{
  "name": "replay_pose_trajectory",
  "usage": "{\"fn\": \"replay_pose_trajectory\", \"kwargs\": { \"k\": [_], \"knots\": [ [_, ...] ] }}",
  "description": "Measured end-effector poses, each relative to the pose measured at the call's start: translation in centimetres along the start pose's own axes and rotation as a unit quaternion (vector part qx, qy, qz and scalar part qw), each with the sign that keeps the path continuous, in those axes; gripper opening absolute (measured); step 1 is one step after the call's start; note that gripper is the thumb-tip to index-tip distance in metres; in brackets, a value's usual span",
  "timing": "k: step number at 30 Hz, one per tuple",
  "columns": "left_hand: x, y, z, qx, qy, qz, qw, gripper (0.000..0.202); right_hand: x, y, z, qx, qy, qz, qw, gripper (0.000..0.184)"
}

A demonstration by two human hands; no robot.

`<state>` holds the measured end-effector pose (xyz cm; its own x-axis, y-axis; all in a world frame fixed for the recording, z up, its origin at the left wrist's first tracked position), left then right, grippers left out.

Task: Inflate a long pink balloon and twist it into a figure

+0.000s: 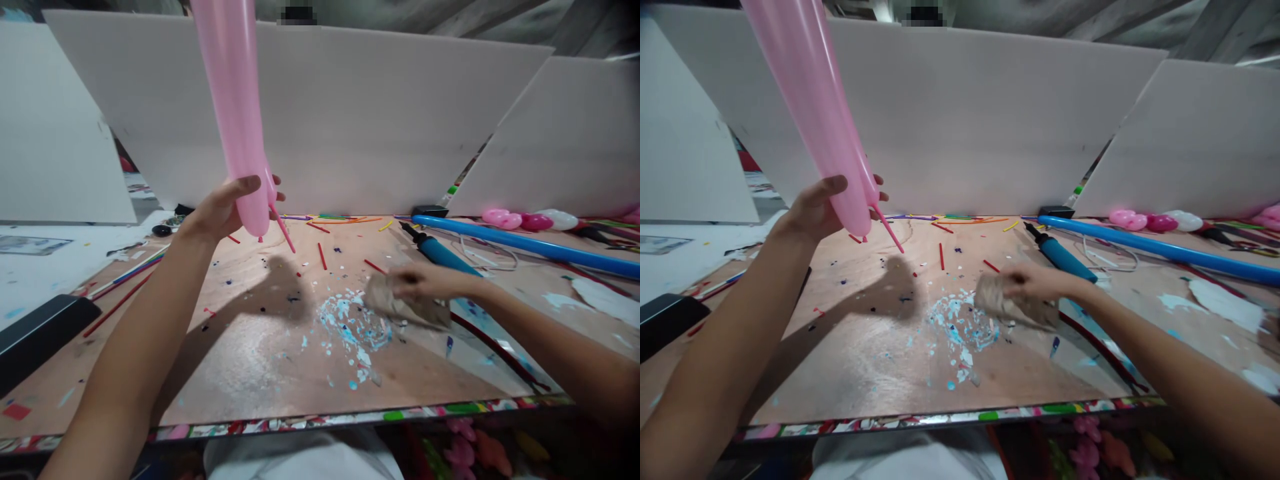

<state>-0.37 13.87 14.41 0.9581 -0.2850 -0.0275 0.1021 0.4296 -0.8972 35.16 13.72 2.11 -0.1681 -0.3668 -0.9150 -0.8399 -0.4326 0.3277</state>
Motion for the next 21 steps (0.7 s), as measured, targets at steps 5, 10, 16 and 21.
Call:
{"fn": "replay_pose_trajectory", "kwargs": {
  "k": [5,10,16,21],
  "knots": [
    [-0.1,0.1,0.2,-0.004,0.006,-0.007,1.000,0.044,-5.5,1.3,-0.7,0.003,-0.153,0.023,0.988,0.037],
    [-0.6,0.9,0.8,-0.006,0.007,-0.028,1.000,0.054,3.4,3.4,-2.1,-0.023,0.306,0.114,0.945,0.049],
    [-0.5,1.0,0.6,-0.018,-0.003,-0.017,1.000,0.049,7.1,3.5,-1.8,-0.012,0.302,0.005,0.953,0.040],
    [-0.2,0.9,0.5,-0.012,0.001,-0.026,1.000,0.054,4.7,4.7,-2.5,0.044,0.215,-0.148,0.964,0.029]
  ]
}}
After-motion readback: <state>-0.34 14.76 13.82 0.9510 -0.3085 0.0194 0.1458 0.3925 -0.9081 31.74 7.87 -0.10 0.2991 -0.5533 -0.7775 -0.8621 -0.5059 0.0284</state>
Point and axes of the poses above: each hand's wrist, its own z-axis towards the middle knuckle, its own x-axis out of the palm, y = z × x, the point moved 7 cm from there along z, towards the middle knuckle
